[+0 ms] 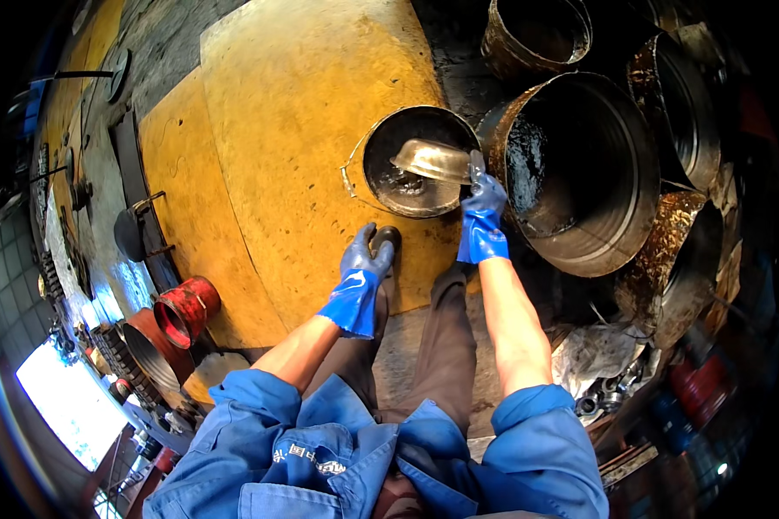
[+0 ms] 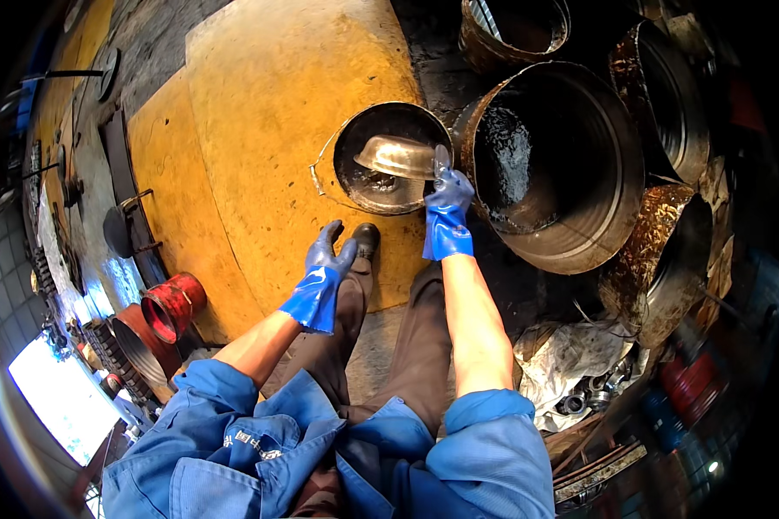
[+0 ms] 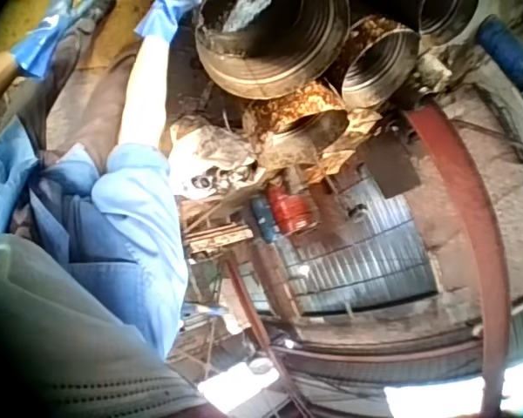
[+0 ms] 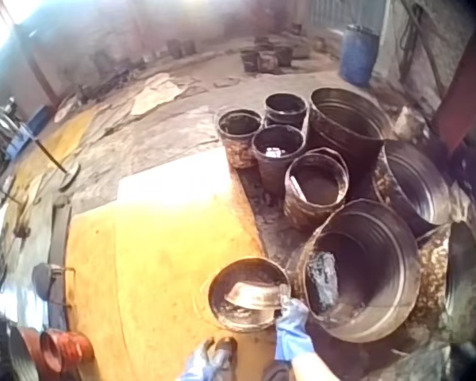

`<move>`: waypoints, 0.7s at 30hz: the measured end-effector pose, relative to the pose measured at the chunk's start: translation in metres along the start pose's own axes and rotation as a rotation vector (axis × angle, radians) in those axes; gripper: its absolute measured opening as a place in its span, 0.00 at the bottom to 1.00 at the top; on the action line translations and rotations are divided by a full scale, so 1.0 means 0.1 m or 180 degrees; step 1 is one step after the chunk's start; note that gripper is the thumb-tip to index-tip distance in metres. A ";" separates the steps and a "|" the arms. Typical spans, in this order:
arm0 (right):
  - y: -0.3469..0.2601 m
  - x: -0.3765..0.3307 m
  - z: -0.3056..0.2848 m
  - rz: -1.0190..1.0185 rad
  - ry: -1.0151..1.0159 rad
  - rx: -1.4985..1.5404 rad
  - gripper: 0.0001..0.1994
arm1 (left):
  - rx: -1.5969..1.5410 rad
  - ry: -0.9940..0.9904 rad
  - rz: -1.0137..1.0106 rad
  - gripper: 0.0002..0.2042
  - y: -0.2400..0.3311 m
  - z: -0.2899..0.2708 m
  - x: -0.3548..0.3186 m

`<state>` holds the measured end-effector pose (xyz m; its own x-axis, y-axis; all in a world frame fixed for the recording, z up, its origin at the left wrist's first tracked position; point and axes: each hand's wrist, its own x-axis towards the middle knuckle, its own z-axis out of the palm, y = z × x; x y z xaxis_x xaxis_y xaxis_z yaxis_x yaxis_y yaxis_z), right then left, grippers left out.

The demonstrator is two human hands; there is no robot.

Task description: The person scoops a dark liquid from a large metal drum using a small metal bowl and pours it into a smaller bucket. The person repeats this scooping and pouring action multiple times.

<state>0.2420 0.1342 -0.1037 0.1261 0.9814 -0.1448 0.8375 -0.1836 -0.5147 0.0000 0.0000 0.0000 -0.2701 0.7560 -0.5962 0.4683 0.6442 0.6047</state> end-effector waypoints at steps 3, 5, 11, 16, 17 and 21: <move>-0.25 0.04 -0.07 0.0015 -0.0195 -0.0336 0.12 | 0.0272 0.0168 0.0065 0.30 0.07 -0.01 0.08; -0.23 -0.02 -0.05 0.0752 -0.0526 -0.0305 0.11 | 0.0328 0.0187 0.0165 0.30 0.11 0.06 0.06; -0.31 -0.01 -0.83 0.1303 -0.0982 0.1981 0.17 | 0.0184 0.0160 0.0456 0.30 0.49 0.32 0.20; 0.07 0.30 -1.27 0.2951 -0.1939 0.3602 0.12 | -0.0171 0.0279 0.0685 0.31 0.66 0.70 0.61; 0.10 0.34 -1.37 0.3215 -0.1960 0.3916 0.12 | -0.0152 0.0281 0.0729 0.31 0.70 0.75 0.74; 1.51 0.42 -1.36 0.2885 -0.1514 0.3641 0.14 | 0.0335 0.0259 0.1081 0.31 1.76 1.25 1.06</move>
<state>0.4459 0.1558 -0.0725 -0.0104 0.4519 -0.8920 -0.2970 -0.8532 -0.4288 0.1589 0.1789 -0.0227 -0.1483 0.9343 -0.3243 0.6255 0.3426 0.7009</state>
